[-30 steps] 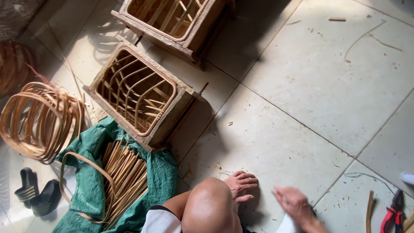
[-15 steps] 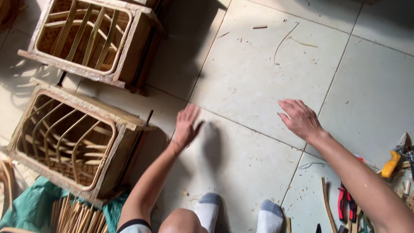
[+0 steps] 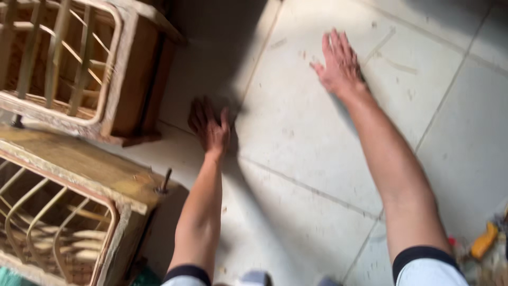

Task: The person assembles a rectangular bamboo basket by inserting curved bamboo strips into a wooden mold, applying glue to the frame, and securing the strips with a hammer and pliers. The person works on multiple baskets, moving them aside as they are completed.

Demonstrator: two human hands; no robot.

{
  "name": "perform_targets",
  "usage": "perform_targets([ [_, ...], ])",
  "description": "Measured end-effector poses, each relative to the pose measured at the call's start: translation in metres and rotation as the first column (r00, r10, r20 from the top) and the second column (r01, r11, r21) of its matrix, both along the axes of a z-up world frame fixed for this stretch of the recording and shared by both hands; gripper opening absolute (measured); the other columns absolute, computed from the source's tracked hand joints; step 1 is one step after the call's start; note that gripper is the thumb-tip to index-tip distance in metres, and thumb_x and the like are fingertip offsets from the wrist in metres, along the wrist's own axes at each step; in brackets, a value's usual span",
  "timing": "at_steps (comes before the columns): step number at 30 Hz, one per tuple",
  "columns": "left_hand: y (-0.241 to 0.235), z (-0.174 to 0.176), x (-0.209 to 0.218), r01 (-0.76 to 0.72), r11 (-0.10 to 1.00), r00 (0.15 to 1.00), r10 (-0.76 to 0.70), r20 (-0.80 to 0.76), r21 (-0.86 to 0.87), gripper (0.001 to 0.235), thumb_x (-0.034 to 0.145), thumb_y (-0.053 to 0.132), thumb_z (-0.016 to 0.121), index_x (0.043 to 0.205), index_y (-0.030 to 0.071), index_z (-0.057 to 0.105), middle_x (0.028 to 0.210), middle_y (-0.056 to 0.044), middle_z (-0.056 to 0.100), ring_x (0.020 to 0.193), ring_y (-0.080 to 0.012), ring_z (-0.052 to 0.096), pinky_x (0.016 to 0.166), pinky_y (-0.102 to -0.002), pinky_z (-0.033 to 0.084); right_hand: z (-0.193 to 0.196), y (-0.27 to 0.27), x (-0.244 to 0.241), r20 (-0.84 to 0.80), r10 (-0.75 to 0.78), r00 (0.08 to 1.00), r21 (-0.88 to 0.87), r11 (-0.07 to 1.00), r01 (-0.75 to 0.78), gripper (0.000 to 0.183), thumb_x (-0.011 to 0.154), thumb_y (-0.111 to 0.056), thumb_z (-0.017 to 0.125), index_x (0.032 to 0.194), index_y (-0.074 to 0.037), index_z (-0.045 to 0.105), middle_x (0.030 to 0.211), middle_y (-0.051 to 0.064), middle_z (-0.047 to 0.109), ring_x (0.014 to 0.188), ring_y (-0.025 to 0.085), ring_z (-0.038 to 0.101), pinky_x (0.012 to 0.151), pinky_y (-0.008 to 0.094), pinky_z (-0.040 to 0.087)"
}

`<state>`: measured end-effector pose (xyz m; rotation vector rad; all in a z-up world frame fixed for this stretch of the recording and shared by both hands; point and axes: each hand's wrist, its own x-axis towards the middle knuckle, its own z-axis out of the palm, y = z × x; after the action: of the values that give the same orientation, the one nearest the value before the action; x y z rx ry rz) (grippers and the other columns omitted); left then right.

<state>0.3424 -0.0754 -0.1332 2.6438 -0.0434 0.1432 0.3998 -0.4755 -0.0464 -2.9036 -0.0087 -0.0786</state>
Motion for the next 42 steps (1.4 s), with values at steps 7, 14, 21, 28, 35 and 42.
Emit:
perform_targets([
  [7,-0.007,-0.005,0.013,-0.068,0.996,0.997,0.066,0.028,0.05,0.073,0.1,0.056,0.056,0.159,0.015,0.041,0.165,-0.017,0.034,0.153,-0.0368,0.028,0.125,-0.055,0.017,-0.048,-0.042,0.012,0.005,-0.058,0.998,-0.047,0.997,0.059,0.072,0.108,-0.051,0.054,0.148,0.009,0.049,0.157,0.031,0.043,0.146,0.046,0.036,0.123,0.051,0.024],
  [14,-0.015,0.014,0.017,-0.106,0.994,0.994,0.107,-0.012,0.022,0.084,0.095,0.063,0.057,0.16,0.013,0.037,0.166,-0.016,0.03,0.155,-0.0317,0.024,0.125,-0.054,0.016,-0.018,-0.144,-0.076,-0.191,-0.449,0.873,-0.483,0.817,0.315,0.052,0.113,-0.048,0.058,0.088,-0.01,0.081,0.081,0.019,0.075,0.081,0.041,0.072,0.082,0.054,0.054],
  [21,-0.016,0.043,0.016,-0.094,0.996,0.993,0.093,-0.072,-0.006,0.09,0.091,0.067,0.06,0.157,0.01,0.039,0.163,-0.016,0.034,0.153,-0.0316,0.029,0.124,-0.053,0.019,0.043,-0.022,0.016,-0.063,-0.066,0.996,-0.064,0.996,0.062,0.031,0.107,-0.035,0.068,0.116,-0.006,0.074,0.117,0.017,0.071,0.115,0.036,0.065,0.103,0.046,0.051],
  [28,-0.017,0.05,0.017,-0.107,0.994,0.99,0.104,-0.097,-0.027,0.097,0.085,0.072,0.066,0.155,0.009,0.042,0.161,-0.018,0.037,0.15,-0.0328,0.032,0.123,-0.053,0.021,0.127,0.164,0.148,0.156,0.429,0.89,-0.028,0.903,-0.43,0.073,0.093,-0.021,0.078,0.157,-0.003,0.049,0.159,0.021,0.047,0.146,0.036,0.045,0.123,0.044,0.038],
  [35,-0.018,0.049,0.016,-0.096,0.995,0.994,0.093,-0.061,-0.042,0.1,0.084,0.073,0.067,0.155,0.007,0.043,0.161,-0.019,0.038,0.15,-0.0348,0.033,0.123,-0.053,0.023,0.134,0.242,0.268,0.128,0.57,0.812,-0.137,0.821,-0.555,0.089,0.09,-0.02,0.08,0.164,-0.003,0.035,0.168,0.023,0.036,0.155,0.039,0.031,0.127,0.049,0.025],
  [42,-0.014,0.054,0.024,-0.079,0.996,0.997,0.078,-0.023,-0.039,0.103,0.082,0.074,0.069,0.156,0.007,0.043,0.161,-0.018,0.039,0.15,-0.0364,0.033,0.121,-0.055,0.024,0.102,0.269,0.306,0.076,0.562,0.824,-0.61,0.68,-0.407,0.109,0.074,-0.018,0.087,0.168,-0.019,0.034,0.168,0.017,0.034,0.157,0.032,0.024,0.131,0.044,0.016],
])
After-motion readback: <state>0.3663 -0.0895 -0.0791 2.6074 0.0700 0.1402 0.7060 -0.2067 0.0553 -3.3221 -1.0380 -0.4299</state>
